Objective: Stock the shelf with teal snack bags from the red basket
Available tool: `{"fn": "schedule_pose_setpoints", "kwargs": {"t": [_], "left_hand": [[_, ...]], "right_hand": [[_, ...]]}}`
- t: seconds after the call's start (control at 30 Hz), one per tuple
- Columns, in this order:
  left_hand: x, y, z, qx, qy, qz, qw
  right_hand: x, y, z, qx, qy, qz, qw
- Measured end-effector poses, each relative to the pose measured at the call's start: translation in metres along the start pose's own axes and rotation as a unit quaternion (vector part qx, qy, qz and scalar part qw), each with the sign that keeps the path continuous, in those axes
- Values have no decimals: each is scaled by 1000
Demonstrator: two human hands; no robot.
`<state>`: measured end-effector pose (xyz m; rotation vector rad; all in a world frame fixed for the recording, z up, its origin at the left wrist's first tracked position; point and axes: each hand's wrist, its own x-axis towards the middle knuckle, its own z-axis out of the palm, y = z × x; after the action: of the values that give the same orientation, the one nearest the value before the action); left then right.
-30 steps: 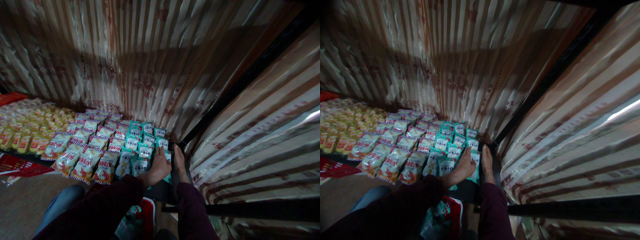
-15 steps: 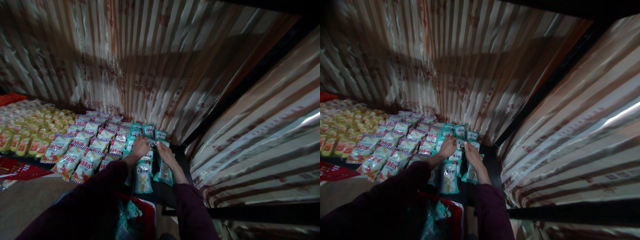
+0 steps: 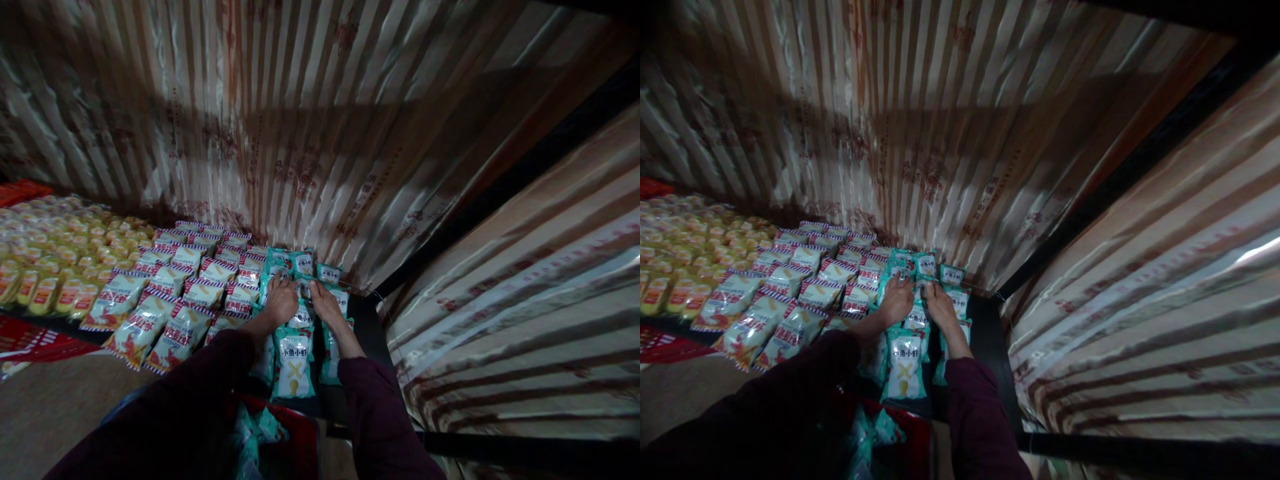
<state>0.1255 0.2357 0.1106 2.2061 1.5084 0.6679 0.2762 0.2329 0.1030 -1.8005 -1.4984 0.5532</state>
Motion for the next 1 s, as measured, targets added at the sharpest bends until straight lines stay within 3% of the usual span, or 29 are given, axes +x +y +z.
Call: {"fn": "schedule_pose_setpoints", "kwargs": {"t": [0.4,0.63,0.8,0.9,1.0], "left_hand": [[23,0,1,36,-9,6,999],[28,-1,2,45,-58,19,997],[33,-1,4,53,-12,15,998],[47,-2,3,78,45,22,996],[68,-4,2,99,49,7,994]], "right_hand": [[8,1,14,-27,12,38,999],[14,8,22,-32,39,16,999],[16,12,17,-43,53,14,998],[15,11,16,-67,30,6,997],[15,9,18,-93,14,-1,996]]}}
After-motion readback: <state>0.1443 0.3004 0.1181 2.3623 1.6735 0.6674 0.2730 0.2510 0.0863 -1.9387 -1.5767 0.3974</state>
